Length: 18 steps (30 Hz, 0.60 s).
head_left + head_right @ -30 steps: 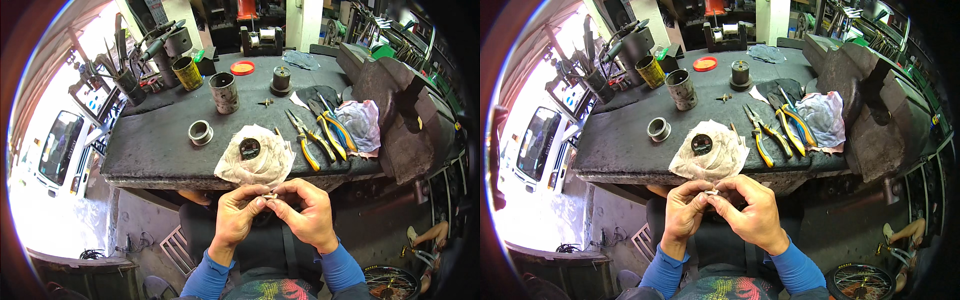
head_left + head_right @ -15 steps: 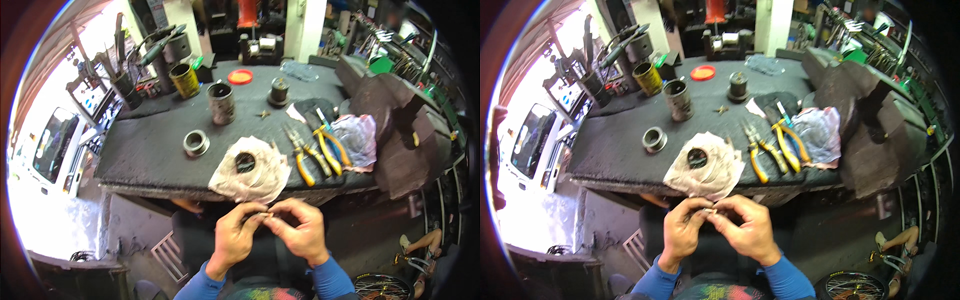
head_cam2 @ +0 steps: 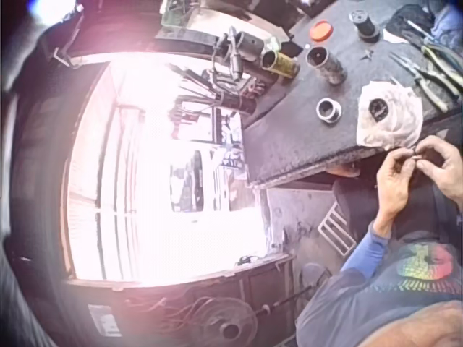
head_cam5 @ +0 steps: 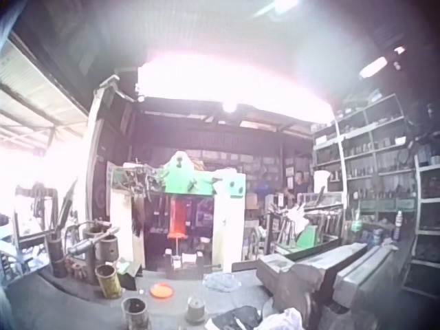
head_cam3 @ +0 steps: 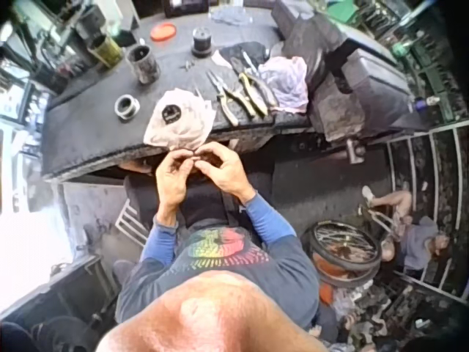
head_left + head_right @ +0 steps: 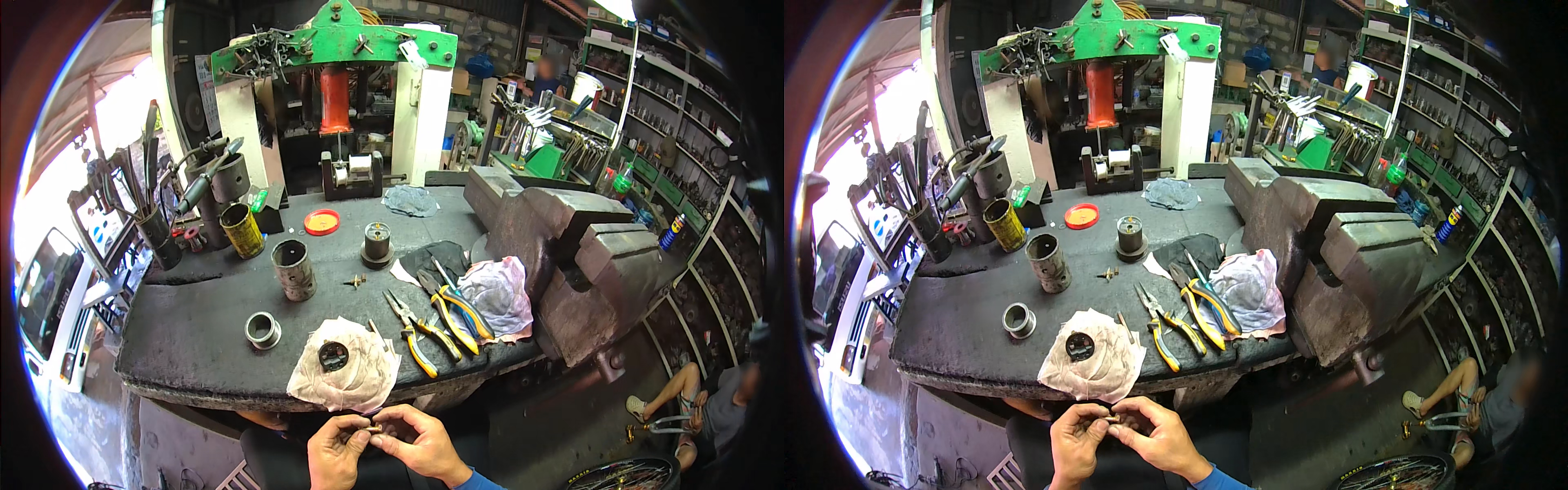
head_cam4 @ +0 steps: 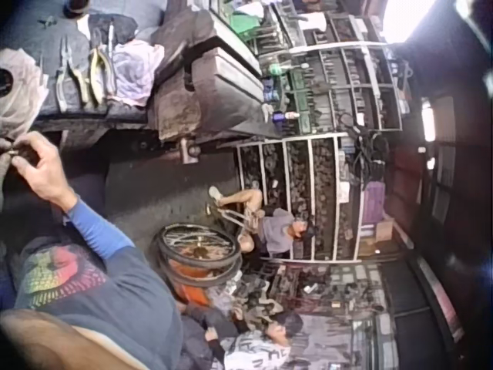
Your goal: The person walks into a workshop and sits at a workbench to assemble a small mechanical component. They insert pins into a cylindrical housing, wipe it with a cloth, and continue adjusting the internal parts by hand.
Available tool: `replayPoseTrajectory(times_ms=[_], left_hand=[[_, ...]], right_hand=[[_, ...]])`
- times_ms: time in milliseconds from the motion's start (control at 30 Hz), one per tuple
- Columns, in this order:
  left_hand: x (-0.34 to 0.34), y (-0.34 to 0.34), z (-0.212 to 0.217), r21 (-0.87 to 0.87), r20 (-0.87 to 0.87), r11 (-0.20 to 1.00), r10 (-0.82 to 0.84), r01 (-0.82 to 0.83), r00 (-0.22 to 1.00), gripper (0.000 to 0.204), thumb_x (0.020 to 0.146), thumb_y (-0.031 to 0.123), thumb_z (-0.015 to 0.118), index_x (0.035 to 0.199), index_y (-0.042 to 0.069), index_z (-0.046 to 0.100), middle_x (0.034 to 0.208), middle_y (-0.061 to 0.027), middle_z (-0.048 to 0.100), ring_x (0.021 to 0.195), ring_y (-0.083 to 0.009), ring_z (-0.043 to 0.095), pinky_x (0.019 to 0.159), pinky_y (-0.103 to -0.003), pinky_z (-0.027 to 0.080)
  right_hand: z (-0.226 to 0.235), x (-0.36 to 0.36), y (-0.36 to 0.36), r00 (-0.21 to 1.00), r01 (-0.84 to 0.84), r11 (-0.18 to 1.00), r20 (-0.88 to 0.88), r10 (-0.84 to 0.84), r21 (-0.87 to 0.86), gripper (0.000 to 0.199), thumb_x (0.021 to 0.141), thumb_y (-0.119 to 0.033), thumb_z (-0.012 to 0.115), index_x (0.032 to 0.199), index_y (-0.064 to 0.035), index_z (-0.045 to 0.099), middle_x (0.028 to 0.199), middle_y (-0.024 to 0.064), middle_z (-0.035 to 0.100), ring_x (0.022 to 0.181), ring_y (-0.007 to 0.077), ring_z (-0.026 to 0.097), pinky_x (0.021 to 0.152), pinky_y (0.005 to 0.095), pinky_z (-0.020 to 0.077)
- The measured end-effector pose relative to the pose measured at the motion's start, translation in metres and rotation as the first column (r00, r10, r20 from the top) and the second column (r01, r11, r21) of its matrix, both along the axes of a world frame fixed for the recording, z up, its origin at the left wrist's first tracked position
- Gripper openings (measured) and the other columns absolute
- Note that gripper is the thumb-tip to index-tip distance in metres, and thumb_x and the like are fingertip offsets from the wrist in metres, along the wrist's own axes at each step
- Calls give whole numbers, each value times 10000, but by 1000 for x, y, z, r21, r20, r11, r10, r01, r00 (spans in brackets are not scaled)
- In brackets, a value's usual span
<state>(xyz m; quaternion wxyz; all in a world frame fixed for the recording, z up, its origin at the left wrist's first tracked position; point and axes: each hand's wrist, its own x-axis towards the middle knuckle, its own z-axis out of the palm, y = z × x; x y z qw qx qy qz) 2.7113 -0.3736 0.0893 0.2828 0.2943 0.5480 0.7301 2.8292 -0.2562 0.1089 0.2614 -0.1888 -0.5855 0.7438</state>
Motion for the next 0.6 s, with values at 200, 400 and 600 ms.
replayPoseTrajectory(times_ms=[200,400,600], left_hand=[[2,-6,7,-25,79,999,-27,29,996,158,972,-23,685,1129,-7,699,1022,-55,728,900,-107,673,813,-249,550],[5,-6,-6,1,84,999,-39,39,996,190,969,-16,698,1160,-10,697,1024,-59,731,908,-106,676,801,-247,556],[7,-7,-9,-45,80,999,-23,26,997,146,1028,93,653,1117,-11,703,915,-46,732,825,-94,666,745,-244,544]], right_hand=[[-10,4,-2,995,34,985,89,-50,170,206,961,-133,774,1091,18,724,972,34,737,868,67,659,778,233,544],[-20,4,-6,997,35,998,71,-39,51,189,938,-76,784,1087,24,723,960,36,720,858,85,667,765,232,541],[-4,4,-13,996,88,931,-21,-86,353,167,900,42,725,1063,14,700,983,63,700,855,130,678,776,264,553]])
